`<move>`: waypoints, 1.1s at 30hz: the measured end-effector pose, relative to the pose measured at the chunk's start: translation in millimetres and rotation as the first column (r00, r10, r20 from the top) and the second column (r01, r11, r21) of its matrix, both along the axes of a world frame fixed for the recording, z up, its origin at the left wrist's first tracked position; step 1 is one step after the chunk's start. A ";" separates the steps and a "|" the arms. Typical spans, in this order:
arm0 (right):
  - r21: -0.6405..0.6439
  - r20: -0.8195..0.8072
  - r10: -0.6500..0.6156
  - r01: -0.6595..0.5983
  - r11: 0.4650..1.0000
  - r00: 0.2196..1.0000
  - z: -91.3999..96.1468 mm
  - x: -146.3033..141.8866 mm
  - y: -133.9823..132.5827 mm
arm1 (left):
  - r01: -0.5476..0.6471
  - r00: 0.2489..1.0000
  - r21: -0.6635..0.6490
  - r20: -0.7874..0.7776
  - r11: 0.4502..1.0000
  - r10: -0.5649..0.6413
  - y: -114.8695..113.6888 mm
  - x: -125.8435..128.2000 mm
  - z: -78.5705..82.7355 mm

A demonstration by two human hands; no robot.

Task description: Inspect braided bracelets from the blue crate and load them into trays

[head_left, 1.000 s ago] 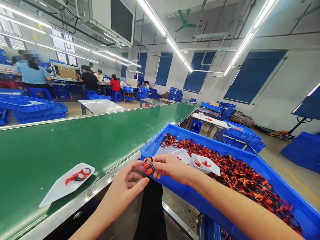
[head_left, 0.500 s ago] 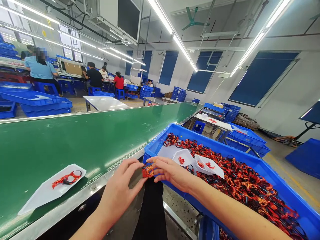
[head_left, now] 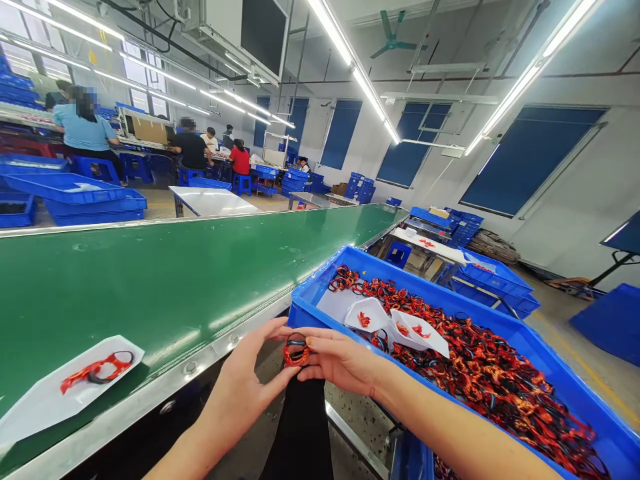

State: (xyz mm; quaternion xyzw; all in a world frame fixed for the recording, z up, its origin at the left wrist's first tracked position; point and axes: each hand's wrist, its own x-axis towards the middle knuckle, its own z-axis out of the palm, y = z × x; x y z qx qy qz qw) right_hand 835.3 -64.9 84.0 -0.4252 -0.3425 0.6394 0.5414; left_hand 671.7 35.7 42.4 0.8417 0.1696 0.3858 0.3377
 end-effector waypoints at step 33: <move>-0.049 -0.046 -0.044 0.042 0.998 0.998 -27.5 -4.1 -1.2 | 0.086 0.996 -0.058 -0.004 0.995 -0.086 -1.8 6.5 -19.9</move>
